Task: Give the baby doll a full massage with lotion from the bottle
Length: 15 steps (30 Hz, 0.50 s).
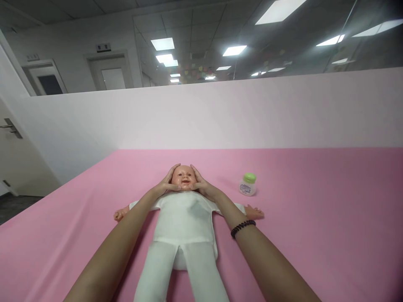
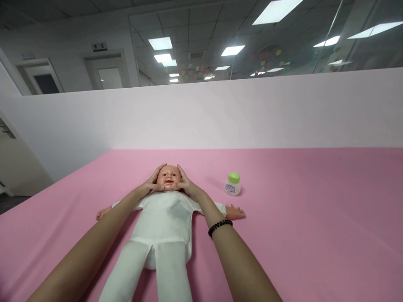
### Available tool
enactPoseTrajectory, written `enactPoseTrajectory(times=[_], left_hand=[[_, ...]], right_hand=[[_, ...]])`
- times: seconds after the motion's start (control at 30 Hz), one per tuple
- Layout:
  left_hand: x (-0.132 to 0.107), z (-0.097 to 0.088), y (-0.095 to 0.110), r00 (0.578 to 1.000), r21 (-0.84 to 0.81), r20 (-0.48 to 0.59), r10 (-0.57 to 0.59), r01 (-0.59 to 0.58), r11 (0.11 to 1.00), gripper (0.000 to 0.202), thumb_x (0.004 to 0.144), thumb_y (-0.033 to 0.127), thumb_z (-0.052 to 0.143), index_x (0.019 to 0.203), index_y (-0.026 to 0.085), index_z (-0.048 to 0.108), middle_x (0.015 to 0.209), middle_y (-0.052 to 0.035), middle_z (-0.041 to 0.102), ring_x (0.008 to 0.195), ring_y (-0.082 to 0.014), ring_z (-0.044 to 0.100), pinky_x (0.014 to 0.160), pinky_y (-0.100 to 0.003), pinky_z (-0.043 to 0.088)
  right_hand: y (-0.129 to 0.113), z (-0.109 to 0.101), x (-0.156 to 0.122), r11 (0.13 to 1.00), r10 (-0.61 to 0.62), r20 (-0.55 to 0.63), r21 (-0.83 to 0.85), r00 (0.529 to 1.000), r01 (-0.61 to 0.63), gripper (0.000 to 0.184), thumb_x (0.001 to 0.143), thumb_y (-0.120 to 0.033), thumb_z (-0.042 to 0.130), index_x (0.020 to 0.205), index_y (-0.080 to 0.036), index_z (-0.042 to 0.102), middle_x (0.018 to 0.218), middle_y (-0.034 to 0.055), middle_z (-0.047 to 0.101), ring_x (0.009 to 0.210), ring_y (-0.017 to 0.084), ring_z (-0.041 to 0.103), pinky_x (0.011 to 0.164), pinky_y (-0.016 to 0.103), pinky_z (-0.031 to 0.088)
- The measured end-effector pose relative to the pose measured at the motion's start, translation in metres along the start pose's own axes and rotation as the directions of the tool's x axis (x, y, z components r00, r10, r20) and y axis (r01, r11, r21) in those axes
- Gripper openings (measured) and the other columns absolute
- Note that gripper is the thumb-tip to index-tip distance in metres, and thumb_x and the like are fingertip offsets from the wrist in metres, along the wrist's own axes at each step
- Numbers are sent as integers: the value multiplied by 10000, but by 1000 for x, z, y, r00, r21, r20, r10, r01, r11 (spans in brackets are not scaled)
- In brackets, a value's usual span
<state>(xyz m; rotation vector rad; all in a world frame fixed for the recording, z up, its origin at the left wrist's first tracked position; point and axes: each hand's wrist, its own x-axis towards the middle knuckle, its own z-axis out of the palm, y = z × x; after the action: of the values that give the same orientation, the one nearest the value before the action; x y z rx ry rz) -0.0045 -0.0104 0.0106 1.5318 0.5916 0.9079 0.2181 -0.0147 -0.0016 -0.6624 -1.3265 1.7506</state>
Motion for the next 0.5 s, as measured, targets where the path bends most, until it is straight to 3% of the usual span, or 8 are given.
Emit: enactPoseTrajectory(times=[0.27,0.5], left_hand=[[-3,3,5,1000,-10,-6,6,-6,1000,954,728,206,787,1505,377,261,1549,-75,346,1401,-346,379,1144,-513,354],[3,0,-7,997,109,-49,58,-52,993,1101,645,243,882,1517,355,219,1559,-106,304,1386,-363,394,1131,-517,377]], right_hand=[[2,-2,2,1000,-2,-5,27,1000,2,1144,654,-119,711,1551,-412,63,1599,28,198,1360,257,446,1160,453,356],[2,-3,0,997,-31,37,-73,999,33,1217,674,-188,833,1548,-411,17,1604,42,179,1385,236,415,1152,425,380]])
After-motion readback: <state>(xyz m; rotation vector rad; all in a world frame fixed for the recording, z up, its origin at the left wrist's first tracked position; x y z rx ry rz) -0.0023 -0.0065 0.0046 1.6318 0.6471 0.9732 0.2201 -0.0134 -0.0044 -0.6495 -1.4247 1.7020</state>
